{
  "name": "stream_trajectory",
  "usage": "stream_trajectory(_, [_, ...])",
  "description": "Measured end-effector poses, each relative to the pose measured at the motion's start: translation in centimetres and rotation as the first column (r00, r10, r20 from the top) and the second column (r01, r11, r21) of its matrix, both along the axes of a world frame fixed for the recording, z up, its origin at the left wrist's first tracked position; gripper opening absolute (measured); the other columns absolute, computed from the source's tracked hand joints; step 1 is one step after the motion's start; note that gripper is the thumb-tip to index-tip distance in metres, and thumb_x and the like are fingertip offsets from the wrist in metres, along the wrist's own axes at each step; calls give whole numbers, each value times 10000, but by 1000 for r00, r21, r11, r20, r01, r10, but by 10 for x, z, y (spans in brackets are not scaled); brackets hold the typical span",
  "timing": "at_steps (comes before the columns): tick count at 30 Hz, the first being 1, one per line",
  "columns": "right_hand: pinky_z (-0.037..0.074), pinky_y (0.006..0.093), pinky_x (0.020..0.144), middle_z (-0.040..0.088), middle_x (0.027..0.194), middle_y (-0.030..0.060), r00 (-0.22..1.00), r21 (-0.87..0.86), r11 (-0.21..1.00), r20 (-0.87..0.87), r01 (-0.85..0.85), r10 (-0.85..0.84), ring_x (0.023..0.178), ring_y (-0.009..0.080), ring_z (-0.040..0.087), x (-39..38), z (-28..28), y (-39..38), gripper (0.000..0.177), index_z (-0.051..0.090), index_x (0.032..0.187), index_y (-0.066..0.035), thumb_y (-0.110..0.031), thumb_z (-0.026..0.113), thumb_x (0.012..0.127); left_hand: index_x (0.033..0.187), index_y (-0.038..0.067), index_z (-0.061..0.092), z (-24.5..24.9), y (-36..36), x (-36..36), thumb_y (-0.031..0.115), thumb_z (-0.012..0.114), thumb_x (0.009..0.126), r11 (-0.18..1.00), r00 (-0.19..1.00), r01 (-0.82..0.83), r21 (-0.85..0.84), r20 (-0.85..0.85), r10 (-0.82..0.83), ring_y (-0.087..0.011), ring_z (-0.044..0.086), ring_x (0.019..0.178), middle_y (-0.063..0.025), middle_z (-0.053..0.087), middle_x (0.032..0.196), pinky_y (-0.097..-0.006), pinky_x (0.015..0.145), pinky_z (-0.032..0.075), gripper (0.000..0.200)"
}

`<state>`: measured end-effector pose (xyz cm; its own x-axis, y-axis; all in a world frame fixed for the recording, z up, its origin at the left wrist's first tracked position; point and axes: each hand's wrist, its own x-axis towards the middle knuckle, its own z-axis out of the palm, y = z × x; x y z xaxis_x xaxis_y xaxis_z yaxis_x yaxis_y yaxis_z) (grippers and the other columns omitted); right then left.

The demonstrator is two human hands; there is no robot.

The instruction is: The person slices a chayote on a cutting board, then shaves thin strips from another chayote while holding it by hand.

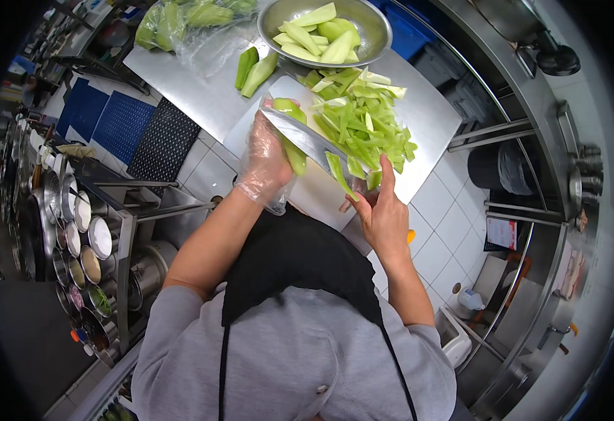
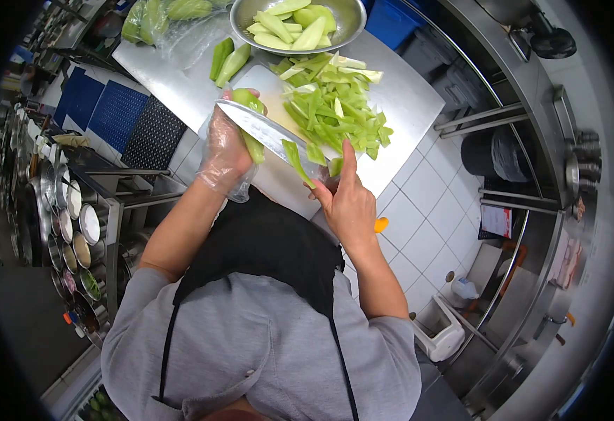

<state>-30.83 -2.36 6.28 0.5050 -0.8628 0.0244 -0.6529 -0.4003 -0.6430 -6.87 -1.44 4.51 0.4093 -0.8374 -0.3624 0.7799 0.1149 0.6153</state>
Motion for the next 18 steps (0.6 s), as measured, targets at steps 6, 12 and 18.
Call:
stream_trajectory(6, [580, 406, 656, 746, 742, 76, 1000, -100, 995, 7, -8, 9, 733, 322, 738, -5, -9, 1, 927, 243, 1574, 6, -409, 742, 912, 1114, 66, 615, 1, -4, -1, 539, 444, 1054, 999, 992, -48, 1, -119, 48, -232, 647, 770, -130, 652, 870, -390, 712, 556, 507])
stream_trajectory(12, [579, 413, 650, 744, 798, 114, 998, -114, 993, -50, 18, -23, 734, 324, 736, -3, -16, -1, 932, 270, 1565, 7, -440, 747, 900, 1092, 106, 616, 15, 7, -3, 573, 447, 1047, 995, 989, 97, -19, -107, -99, -222, 636, 738, -89, 645, 851, -375, 655, 536, 498])
stream_trajectory(18, [579, 423, 645, 741, 806, 130, 1000, -78, 997, -30, 0, -3, 729, 336, 734, -4, -15, 1, 897, 319, 1534, 8, -467, 740, 901, 1060, 166, 617, 33, 0, -17, 596, 495, 1023, 983, 996, -80, 163, -22, 85, -176, 637, 695, -21, 644, 828, -353, 535, 475, 448])
